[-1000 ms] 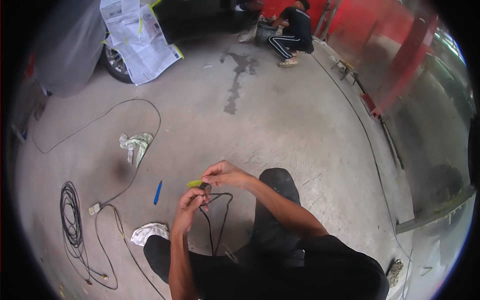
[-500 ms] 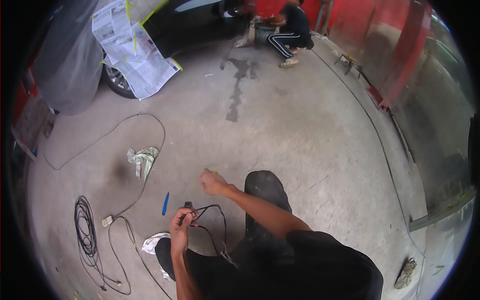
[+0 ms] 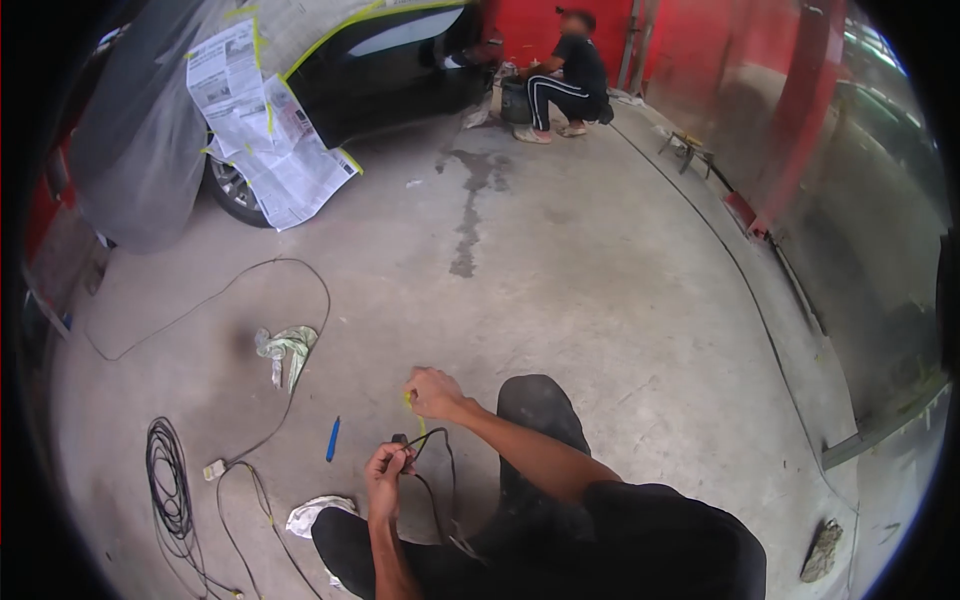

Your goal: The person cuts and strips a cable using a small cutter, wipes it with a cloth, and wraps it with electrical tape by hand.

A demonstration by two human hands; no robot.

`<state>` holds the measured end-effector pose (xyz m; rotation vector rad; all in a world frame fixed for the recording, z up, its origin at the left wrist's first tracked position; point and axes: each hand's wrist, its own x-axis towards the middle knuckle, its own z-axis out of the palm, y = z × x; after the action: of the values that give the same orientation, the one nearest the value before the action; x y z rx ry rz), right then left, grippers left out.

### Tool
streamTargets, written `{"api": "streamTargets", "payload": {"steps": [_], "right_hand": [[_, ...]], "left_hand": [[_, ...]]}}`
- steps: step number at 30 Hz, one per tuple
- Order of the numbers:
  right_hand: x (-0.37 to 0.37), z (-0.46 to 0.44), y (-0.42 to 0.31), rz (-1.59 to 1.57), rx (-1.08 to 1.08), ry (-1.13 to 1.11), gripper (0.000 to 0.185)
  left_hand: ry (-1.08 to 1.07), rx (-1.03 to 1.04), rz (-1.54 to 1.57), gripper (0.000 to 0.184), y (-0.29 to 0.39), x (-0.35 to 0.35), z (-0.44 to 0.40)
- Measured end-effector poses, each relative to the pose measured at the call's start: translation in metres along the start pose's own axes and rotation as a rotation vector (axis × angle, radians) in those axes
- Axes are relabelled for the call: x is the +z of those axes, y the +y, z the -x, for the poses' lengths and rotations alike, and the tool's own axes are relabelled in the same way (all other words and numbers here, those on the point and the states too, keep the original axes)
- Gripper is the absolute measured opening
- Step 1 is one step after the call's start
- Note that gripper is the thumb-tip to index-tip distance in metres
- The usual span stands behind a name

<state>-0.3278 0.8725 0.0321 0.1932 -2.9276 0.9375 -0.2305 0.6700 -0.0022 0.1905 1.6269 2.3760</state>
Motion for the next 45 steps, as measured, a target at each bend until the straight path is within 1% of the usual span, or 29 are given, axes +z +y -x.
{"api": "streamTargets", "payload": {"steps": [3,7,9,12,13,15,16,18,21,24,27,29,30,32,33,35,37,39,40,41,42,44,45], "right_hand": [[0.026,-0.005,0.011,-0.051,-0.033,-0.002,0.014],[0.004,-0.002,-0.013,-0.110,0.069,-0.148,0.007],[0.000,0.000,-0.021,-0.180,0.102,-0.186,0.007],[0.009,0.004,-0.023,-0.164,0.079,-0.054,0.013],[0.018,0.000,-0.017,-0.215,-0.015,-0.092,0.014],[0.043,-0.006,0.002,-0.322,-0.199,-0.171,0.021],[0.040,0.004,-0.006,-0.497,-0.184,-0.310,0.023],[0.030,0.027,-0.041,-0.860,-0.146,-0.587,0.028],[0.020,0.035,-0.053,-0.728,-0.125,-0.785,0.037],[0.014,0.041,-0.060,-0.715,-0.032,-0.758,0.036],[0.018,0.040,-0.058,-0.610,-0.134,-0.714,0.035],[0.025,0.042,-0.060,-0.736,-0.135,-0.678,0.035],[0.028,0.042,-0.060,-0.797,-0.135,-0.659,0.036],[0.040,0.034,-0.052,-0.754,-0.060,-0.420,0.032],[0.048,0.032,-0.047,-0.732,-0.023,-0.305,0.031],[0.035,0.032,-0.050,-0.767,0.106,-0.068,0.025],[0.022,0.028,-0.046,-0.581,0.035,0.074,0.023],[0.030,0.024,-0.037,-0.849,0.040,0.009,0.027],[0.031,0.026,-0.036,-0.803,0.051,-0.014,0.028],[0.032,0.031,-0.040,-0.758,0.052,-0.033,0.030],[0.036,0.039,-0.045,-0.738,0.121,-0.145,0.030],[0.036,0.045,-0.054,-0.662,0.231,-0.339,0.032],[0.037,0.047,-0.059,-0.664,0.182,-0.351,0.031]], "left_hand": [[0.001,-0.010,-0.032,0.010,0.008,-0.001,0.008],[-0.005,-0.003,-0.019,0.009,0.010,-0.005,0.012],[-0.006,0.011,-0.028,0.009,0.010,-0.009,0.014],[-0.011,0.017,-0.040,0.009,0.016,-0.013,0.019],[-0.010,0.019,-0.052,0.009,0.018,-0.014,0.020],[-0.091,0.025,-0.067,0.009,0.021,-0.019,0.024],[-0.130,0.031,-0.078,0.009,0.023,-0.020,0.025],[-0.161,0.027,0.003,0.010,0.027,-0.020,0.030],[-0.152,0.042,0.073,0.010,0.032,-0.023,0.034],[-0.098,0.026,0.075,0.011,0.034,-0.028,0.038],[-0.047,0.032,0.056,0.012,0.038,-0.032,0.041],[-0.009,0.054,0.045,0.013,0.046,-0.024,0.044],[0.066,0.090,0.018,0.013,0.043,-0.022,0.044],[0.218,0.165,-0.037,0.012,0.035,-0.021,0.040],[0.210,0.119,-0.030,0.013,0.034,-0.027,0.038],[0.206,0.017,-0.012,0.015,0.034,-0.042,0.039],[0.203,-0.065,0.279,0.014,0.035,-0.043,0.040],[0.212,-0.050,0.448,0.013,0.029,-0.041,0.034],[0.213,-0.059,0.544,0.010,0.025,-0.041,0.033],[0.227,-0.050,0.563,0.008,0.019,-0.039,0.029],[0.234,-0.035,0.581,0.009,0.012,-0.037,0.028],[0.115,-0.019,0.577,0.016,0.007,-0.031,0.026],[0.112,-0.027,0.595,0.017,0.006,-0.026,0.026]]}}
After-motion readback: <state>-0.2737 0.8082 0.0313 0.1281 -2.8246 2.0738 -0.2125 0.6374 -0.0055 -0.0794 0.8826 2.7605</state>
